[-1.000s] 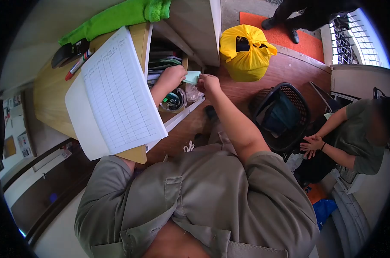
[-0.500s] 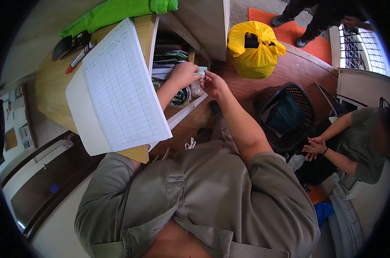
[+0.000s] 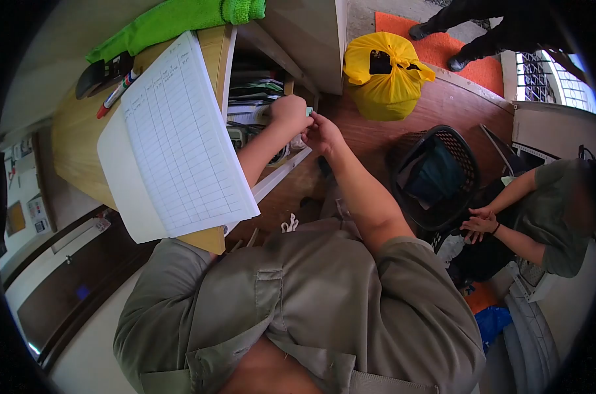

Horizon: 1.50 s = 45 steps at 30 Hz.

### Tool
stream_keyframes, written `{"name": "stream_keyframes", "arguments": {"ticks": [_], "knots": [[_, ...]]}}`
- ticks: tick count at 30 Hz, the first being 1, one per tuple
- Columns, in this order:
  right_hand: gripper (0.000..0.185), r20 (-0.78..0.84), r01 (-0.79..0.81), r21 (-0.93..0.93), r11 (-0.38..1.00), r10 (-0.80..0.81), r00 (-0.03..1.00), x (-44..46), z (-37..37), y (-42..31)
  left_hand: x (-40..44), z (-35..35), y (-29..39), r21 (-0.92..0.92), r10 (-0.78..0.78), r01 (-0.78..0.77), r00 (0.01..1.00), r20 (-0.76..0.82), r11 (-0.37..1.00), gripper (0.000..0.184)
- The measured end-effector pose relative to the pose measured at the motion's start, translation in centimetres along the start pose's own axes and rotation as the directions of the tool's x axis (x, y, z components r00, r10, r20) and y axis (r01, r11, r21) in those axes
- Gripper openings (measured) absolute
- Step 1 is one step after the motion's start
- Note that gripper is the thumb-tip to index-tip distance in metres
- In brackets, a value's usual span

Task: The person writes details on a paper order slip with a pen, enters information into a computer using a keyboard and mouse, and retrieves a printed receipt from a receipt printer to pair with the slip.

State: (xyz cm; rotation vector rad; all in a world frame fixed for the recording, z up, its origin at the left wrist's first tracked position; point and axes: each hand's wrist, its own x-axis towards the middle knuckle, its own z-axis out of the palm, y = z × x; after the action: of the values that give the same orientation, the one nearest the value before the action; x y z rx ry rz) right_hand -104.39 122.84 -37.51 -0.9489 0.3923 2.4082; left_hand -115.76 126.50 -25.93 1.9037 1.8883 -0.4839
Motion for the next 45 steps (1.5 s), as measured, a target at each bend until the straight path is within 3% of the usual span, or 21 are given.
{"name": "stream_keyframes", "arguments": {"ticks": [11, 23, 26, 32, 34, 37, 39, 41, 43, 45], "knots": [[0.024, -0.031, 0.040, -0.071, 0.997, -0.042, 0.999, -0.4, 0.9, 0.7, 0.9, 0.2, -0.2, -0.017, -0.123, 0.123, 0.992, 0.031, 0.992, 0.034], [0.025, -0.054, 0.053, -0.061, 0.997, -0.057, 0.997, -0.9, 1.4, 0.9, 0.3, -0.4, -0.1, 0.002, -0.038, 0.038, 0.999, 0.025, 0.999, 0.035], [0.025, -0.039, 0.060, -0.079, 0.995, -0.063, 0.997, -1.1, 1.4, 0.9, 0.4, -0.4, 0.1, -0.006, -0.076, 0.076, 0.996, 0.038, 0.997, 0.030], [0.025, -0.015, 0.069, -0.120, 0.990, -0.071, 0.997, -1.5, 1.5, 0.4, -0.2, -0.7, -1.0, 0.018, 0.000, 0.000, 1.000, 0.015, 1.000, 0.021], [0.025, 0.008, 0.067, -0.138, 0.988, -0.067, 0.998, -1.9, 1.9, 0.3, 0.0, 0.2, -2.1, -0.054, 0.060, -0.073, 0.977, -0.204, 0.996, 0.020], [0.026, 0.007, 0.088, -0.166, 0.982, -0.088, 0.996, -1.6, 2.2, 0.4, 0.2, 1.2, -3.2, -0.077, 0.178, -0.206, 0.945, -0.273, 0.975, 0.019], [0.016, -0.013, 0.129, -0.235, 0.964, -0.136, 0.991, -0.4, 1.9, 0.5, -0.4, 0.7, -2.5, -0.092, 0.213, -0.257, 0.918, -0.335, 0.962, 0.019], [0.012, 0.033, 0.186, -0.186, 0.965, -0.183, 0.982, 0.8, 2.1, 0.9, -1.4, 0.0, -1.3, -0.102, 0.248, -0.311, 0.885, -0.395, 0.945, 0.018], [0.009, 0.075, 0.239, -0.137, 0.961, -0.231, 0.970, 0.0, 2.4, 1.0, -3.0, -1.4, 0.2, -0.148, 0.460, -0.619, 0.703, -0.542, 0.771, 0.016], [0.023, 0.009, 0.470, -0.224, 0.854, -0.481, 0.877, -1.9, 1.7, 0.7, -3.9, -2.5, 0.8, -0.232, 0.435, -0.641, 0.701, -0.564, 0.732, 0.015]]}}
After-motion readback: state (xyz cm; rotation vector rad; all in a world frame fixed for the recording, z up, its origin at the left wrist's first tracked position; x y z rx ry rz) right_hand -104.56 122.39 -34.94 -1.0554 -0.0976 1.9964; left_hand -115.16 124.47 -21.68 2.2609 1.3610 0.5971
